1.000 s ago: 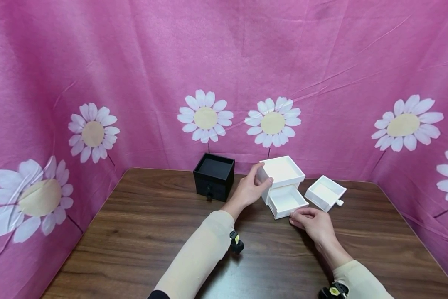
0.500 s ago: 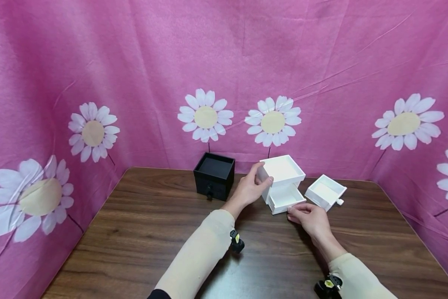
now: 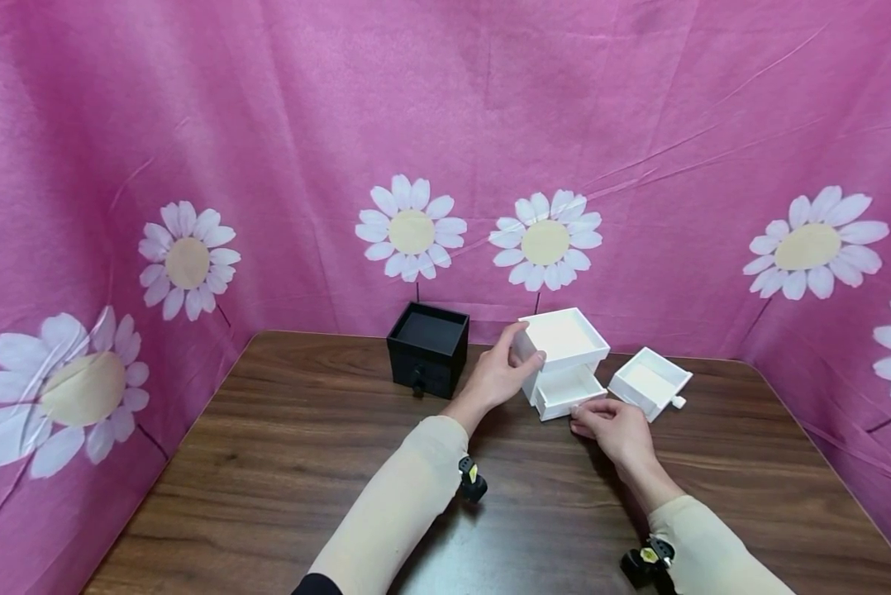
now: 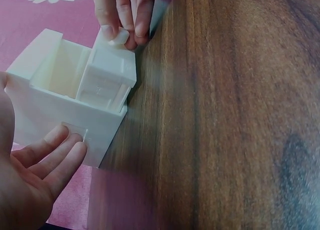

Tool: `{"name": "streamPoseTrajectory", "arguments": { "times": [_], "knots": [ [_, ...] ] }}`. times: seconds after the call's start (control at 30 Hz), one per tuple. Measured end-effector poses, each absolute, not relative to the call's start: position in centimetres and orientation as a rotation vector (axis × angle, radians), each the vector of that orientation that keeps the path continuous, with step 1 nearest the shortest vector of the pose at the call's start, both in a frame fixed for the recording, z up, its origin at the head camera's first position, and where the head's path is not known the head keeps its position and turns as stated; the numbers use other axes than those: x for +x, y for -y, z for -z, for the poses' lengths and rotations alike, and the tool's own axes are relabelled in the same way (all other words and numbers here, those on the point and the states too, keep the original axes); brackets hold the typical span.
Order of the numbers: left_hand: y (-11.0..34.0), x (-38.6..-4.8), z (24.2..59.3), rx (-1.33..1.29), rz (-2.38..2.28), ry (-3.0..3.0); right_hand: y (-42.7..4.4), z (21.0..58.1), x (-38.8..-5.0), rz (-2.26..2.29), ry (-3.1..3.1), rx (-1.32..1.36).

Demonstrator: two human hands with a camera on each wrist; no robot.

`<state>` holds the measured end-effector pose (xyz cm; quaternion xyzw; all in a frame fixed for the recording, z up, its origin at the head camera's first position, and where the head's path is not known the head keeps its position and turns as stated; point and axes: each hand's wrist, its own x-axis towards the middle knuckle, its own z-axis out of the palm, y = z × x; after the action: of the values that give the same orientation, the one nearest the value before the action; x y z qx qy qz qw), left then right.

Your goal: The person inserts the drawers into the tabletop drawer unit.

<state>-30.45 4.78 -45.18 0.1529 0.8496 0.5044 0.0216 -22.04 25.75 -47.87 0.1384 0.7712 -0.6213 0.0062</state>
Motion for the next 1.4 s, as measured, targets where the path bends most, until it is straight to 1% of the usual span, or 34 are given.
{"name": "streamPoseTrajectory", "arguments": {
  "times": [0.5, 0.87, 1.4],
  "knots": [
    [-4.9, -30.3, 44.7, 0.476, -1.548, -2.632, -25.7, 47.5, -22.8, 1.942, -2.422, 0.407],
    [-4.7, -30.2, 44.8, 0.472, -1.547, -2.639, -25.6, 48.2, -23.7, 1.984, -2.38, 0.412],
    [-4.8, -30.2, 44.6, 0.473, -1.523, -2.662, -25.1, 47.8, -24.5, 1.965, -2.407, 0.377]
  ]
}}
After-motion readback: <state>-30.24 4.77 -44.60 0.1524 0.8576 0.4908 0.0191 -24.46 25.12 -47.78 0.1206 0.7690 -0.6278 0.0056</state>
